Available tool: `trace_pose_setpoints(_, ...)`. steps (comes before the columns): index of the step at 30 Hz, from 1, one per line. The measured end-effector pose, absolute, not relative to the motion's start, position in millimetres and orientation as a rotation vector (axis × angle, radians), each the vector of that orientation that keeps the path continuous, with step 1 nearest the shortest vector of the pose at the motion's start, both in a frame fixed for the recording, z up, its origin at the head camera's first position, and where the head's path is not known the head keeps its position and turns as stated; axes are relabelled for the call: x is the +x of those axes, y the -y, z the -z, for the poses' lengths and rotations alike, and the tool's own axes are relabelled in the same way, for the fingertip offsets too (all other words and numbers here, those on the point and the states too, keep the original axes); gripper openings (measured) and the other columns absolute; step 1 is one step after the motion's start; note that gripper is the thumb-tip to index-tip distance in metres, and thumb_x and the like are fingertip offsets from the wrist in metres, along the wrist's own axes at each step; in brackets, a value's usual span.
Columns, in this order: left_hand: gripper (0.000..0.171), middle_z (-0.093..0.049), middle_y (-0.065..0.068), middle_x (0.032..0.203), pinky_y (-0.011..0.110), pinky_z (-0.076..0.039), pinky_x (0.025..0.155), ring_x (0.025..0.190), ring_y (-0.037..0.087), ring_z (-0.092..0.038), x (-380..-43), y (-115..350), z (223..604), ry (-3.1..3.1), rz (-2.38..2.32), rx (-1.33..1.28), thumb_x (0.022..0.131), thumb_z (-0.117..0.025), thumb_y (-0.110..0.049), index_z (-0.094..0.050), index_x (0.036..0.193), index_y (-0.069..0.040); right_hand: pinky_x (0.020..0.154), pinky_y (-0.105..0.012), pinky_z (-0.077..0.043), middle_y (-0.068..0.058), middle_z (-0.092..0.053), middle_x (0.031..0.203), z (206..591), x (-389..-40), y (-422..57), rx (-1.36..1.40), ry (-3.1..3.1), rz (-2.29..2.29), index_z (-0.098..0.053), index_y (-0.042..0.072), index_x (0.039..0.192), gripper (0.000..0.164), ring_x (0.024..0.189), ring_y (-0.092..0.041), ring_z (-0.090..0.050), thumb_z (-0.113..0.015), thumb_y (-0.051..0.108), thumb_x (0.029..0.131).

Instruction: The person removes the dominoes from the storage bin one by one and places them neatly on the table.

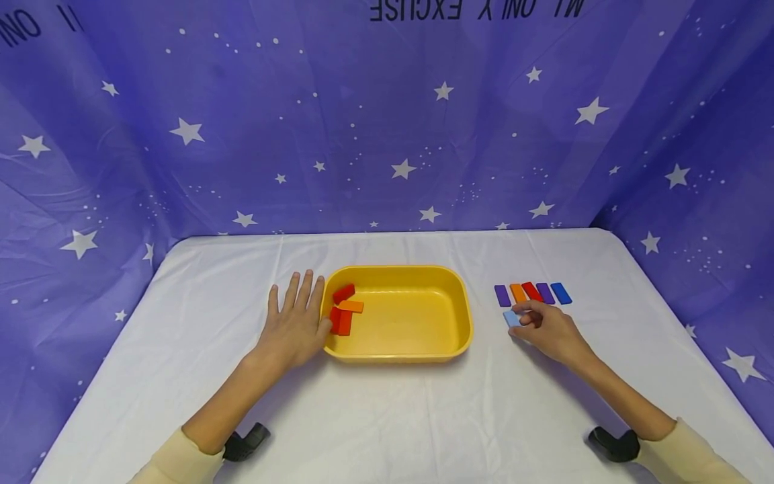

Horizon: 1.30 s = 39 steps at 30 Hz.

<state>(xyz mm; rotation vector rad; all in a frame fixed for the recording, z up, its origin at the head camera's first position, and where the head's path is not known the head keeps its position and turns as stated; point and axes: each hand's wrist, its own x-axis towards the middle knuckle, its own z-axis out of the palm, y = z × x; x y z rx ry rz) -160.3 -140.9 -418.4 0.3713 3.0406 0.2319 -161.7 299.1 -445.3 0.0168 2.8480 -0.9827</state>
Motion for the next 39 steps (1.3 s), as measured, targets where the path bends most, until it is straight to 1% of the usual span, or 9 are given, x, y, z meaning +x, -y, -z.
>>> trace_pose_setpoints(4,0.071,-0.01,0.023,0.164,0.065,0.005,0.114,0.15,0.042,0.0,-160,142,419,-3.046,-0.231,0.379,0.1,-0.044,-0.031,-0.017,0.158,0.001,0.067,-0.03,-0.049,-0.004,-0.061,0.087,445,-161,-301,-0.015,-2.893,0.981,-0.065,-0.001,0.12,0.04,0.078,-0.023,-0.056,-0.076,0.02,0.087)
trace_pose_setpoints(10,0.071,-0.011,0.024,0.163,0.065,0.006,0.113,0.15,0.042,0.0,-160,143,419,-3.049,-0.241,0.388,0.1,-0.044,-0.03,-0.018,0.158,0.001,0.06,-0.026,-0.049,-0.006,-0.063,0.09,437,-161,-301,-0.079,-2.961,1.04,-0.065,-0.002,0.121,0.039,0.08,-0.023,-0.059,-0.075,0.017,0.088)
trace_pose_setpoints(15,0.071,-0.01,0.024,0.163,0.065,0.006,0.113,0.15,0.042,0.0,-160,143,418,-3.042,-0.241,0.381,0.1,-0.043,-0.031,-0.017,0.158,0.001,0.066,-0.021,-0.049,-0.006,-0.065,0.092,424,-166,-290,-0.169,-2.987,1.119,-0.067,-0.001,0.118,0.035,0.083,-0.022,-0.061,-0.076,0.017,0.089)
trace_pose_setpoints(18,0.071,-0.01,0.023,0.163,0.064,0.007,0.113,0.15,0.042,0.0,-160,143,419,-3.042,-0.247,0.381,0.1,-0.044,-0.03,-0.017,0.158,0.001,0.069,-0.019,-0.05,-0.005,-0.065,0.09,415,-171,-276,-0.224,-2.977,1.18,-0.069,0.002,0.116,0.032,0.081,-0.021,-0.062,-0.077,0.015,0.088)
trace_pose_setpoints(22,0.07,-0.011,0.024,0.163,0.065,0.005,0.113,0.15,0.042,-0.001,-160,143,420,-3.048,-0.246,0.388,0.1,-0.044,-0.03,-0.019,0.158,0.002,0.071,-0.021,-0.052,-0.005,-0.067,0.09,405,-176,-251,-0.292,-2.913,1.274,-0.07,0.004,0.114,0.029,0.082,-0.021,-0.063,-0.076,0.012,0.087)
trace_pose_setpoints(29,0.07,-0.011,0.024,0.163,0.065,0.006,0.113,0.15,0.042,0.0,-161,143,422,-3.045,-0.239,0.392,0.1,-0.044,-0.03,-0.018,0.158,0.002,0.074,-0.024,-0.055,-0.005,-0.067,0.094,392,-183,-204,-0.466,-2.707,1.441,-0.07,0.002,0.112,0.026,0.085,-0.022,-0.063,-0.073,0.008,0.088)
trace_pose_setpoints(34,0.07,-0.011,0.024,0.163,0.065,0.006,0.113,0.15,0.042,0.0,-161,142,422,-3.046,-0.249,0.394,0.1,-0.044,-0.03,-0.018,0.158,0.002,0.078,-0.027,-0.055,-0.005,-0.068,0.095,387,-188,-175,-0.579,-2.578,1.518,-0.071,0.003,0.111,0.025,0.085,-0.02,-0.063,-0.074,0.01,0.088)
trace_pose_setpoints(39,0.07,-0.011,0.024,0.163,0.065,0.005,0.113,0.15,0.042,-0.001,-161,142,420,-3.053,-0.25,0.4,0.1,-0.044,-0.03,-0.019,0.157,0.002,0.079,-0.031,-0.055,-0.007,-0.068,0.096,388,-193,-148,-0.675,-2.469,1.541,-0.071,0.002,0.111,0.023,0.085,-0.02,-0.063,-0.072,0.006,0.088)
